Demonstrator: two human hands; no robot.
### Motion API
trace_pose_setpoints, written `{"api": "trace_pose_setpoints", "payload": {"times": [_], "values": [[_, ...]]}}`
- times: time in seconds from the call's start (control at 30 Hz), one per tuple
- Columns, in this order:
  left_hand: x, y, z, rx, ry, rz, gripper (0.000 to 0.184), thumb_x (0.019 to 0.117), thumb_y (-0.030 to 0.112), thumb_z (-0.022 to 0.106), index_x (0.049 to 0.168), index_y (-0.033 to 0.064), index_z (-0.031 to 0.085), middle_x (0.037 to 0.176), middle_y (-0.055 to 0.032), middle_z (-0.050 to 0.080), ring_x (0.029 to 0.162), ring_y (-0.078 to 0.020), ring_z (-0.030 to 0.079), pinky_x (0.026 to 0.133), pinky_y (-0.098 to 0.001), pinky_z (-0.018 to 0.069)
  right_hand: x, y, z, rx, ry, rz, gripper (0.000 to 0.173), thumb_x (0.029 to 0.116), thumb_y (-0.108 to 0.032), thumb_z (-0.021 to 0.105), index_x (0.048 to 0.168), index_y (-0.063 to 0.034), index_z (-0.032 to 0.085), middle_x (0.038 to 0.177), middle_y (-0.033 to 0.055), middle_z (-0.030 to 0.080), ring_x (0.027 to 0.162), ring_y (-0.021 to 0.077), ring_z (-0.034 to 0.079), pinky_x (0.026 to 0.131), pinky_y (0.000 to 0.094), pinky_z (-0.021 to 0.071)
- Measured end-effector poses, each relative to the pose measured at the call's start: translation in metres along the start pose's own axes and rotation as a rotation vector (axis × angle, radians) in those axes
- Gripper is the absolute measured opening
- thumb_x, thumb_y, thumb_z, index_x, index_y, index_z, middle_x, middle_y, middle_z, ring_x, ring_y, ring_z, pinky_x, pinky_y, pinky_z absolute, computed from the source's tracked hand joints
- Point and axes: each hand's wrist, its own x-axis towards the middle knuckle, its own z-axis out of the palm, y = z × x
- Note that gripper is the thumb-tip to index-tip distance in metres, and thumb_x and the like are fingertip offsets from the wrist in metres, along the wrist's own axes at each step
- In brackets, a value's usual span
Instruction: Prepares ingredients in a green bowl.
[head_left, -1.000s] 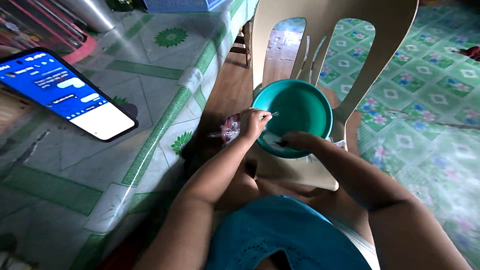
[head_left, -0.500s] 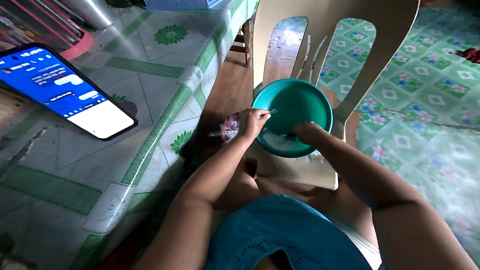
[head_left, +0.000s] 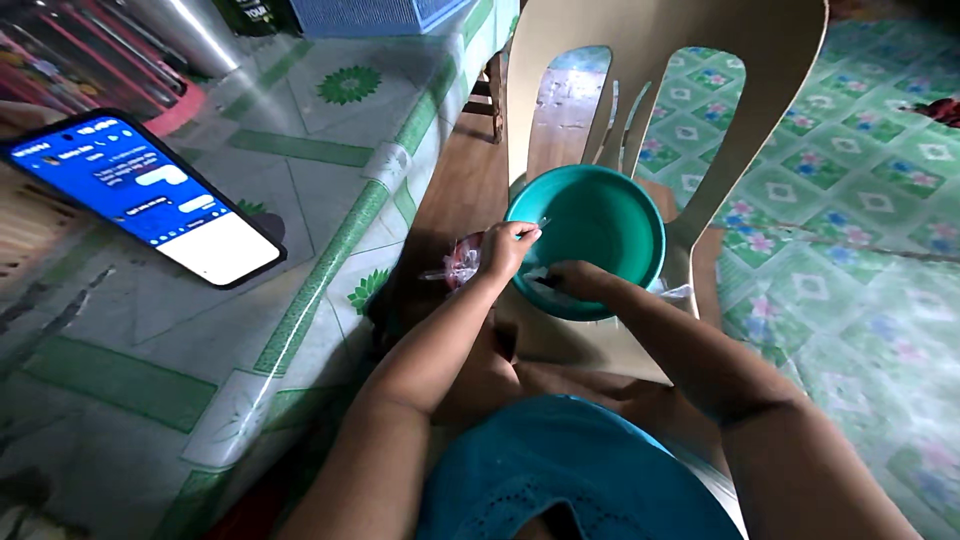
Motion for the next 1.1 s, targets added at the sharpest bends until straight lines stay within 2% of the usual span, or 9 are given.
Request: {"api": "trace_pose_setpoints", "payload": {"times": [0.13,0.27,0.37,0.43,0.5,0.77,0.97,1.1], "values": [[0.001,-0.002,0.000,0.022,-0.023,0.007,0.024,0.0986,0.028,0.068,0.110,0.0094,0.078,0.109,-0.0074,0.075,0.107,-0.0198,0.070,0.101,-0.0451,0.0524,-0.019,-0.011,-0.022,0.030,0.016,0.015,0.022,0.1029,-0.005,0.057,0.121,-0.0003,0.068,0.116,0.0175,0.070,0.109,0.0321,0.068,0.100,0.0525,0.0517],[0.003,-0.001,0.004,0.139,-0.026,0.051,0.022,0.0981,0.028,0.068,0.106,0.0108,0.079,0.106,-0.0062,0.077,0.107,-0.0209,0.070,0.102,-0.0469,0.0515,-0.028,0.008,-0.040,0.001,0.038,-0.009,0.023,0.1026,-0.008,0.058,0.121,-0.0019,0.069,0.117,0.0166,0.070,0.113,0.0314,0.067,0.103,0.0529,0.0504],[0.002,0.004,0.004,0.217,-0.061,0.046,0.022,0.0990,0.030,0.067,0.108,0.0132,0.080,0.109,-0.0060,0.076,0.112,-0.0232,0.068,0.106,-0.0495,0.0476,-0.035,0.022,-0.054,-0.018,0.066,0.009,0.021,0.1022,-0.009,0.060,0.119,-0.0035,0.070,0.114,0.0145,0.071,0.108,0.0289,0.068,0.100,0.0516,0.0522],[0.000,0.008,0.002,0.273,-0.104,0.055,0.025,0.1002,0.032,0.065,0.111,0.0144,0.079,0.112,-0.0065,0.076,0.116,-0.0255,0.066,0.109,-0.0522,0.0439,-0.040,0.020,-0.068,-0.039,0.047,0.056,0.023,0.1029,-0.009,0.059,0.122,-0.0035,0.069,0.117,0.0157,0.070,0.111,0.0305,0.067,0.101,0.0529,0.0507],[-0.001,0.009,0.002,0.343,-0.118,0.101,0.025,0.1005,0.034,0.064,0.109,0.0154,0.079,0.109,-0.0060,0.076,0.115,-0.0259,0.067,0.108,-0.0531,0.0443,-0.041,0.022,-0.076,-0.060,0.050,0.087,0.023,0.1026,-0.009,0.059,0.123,-0.0027,0.069,0.116,0.0173,0.070,0.111,0.0323,0.067,0.102,0.0546,0.0502],[-0.006,0.008,0.003,0.432,-0.111,0.238,0.025,0.1008,0.033,0.063,0.104,0.0156,0.080,0.100,-0.0053,0.077,0.111,-0.0245,0.068,0.106,-0.0507,0.0444,-0.035,0.027,-0.079,-0.091,0.071,0.107,0.022,0.1024,-0.009,0.060,0.122,-0.0028,0.068,0.113,0.0171,0.071,0.107,0.0328,0.068,0.097,0.0560,0.0522],[-0.009,0.009,-0.001,0.484,-0.103,0.320,0.023,0.1008,0.031,0.064,0.101,0.0149,0.080,0.097,-0.0051,0.077,0.111,-0.0250,0.068,0.108,-0.0527,0.0434,-0.041,0.006,-0.087,-0.114,-0.009,0.153,0.025,0.1044,-0.008,0.056,0.126,-0.0023,0.067,0.120,0.0169,0.069,0.114,0.0316,0.066,0.102,0.0522,0.0497],[-0.012,0.012,-0.003,0.490,-0.070,0.368,0.019,0.0988,0.026,0.066,0.099,0.0140,0.080,0.095,-0.0061,0.077,0.106,-0.0265,0.069,0.104,-0.0550,0.0455,-0.043,0.003,-0.088,-0.129,-0.004,0.135,0.025,0.1048,-0.009,0.055,0.125,-0.0014,0.067,0.120,0.0183,0.069,0.114,0.0331,0.065,0.102,0.0537,0.0494]]}}
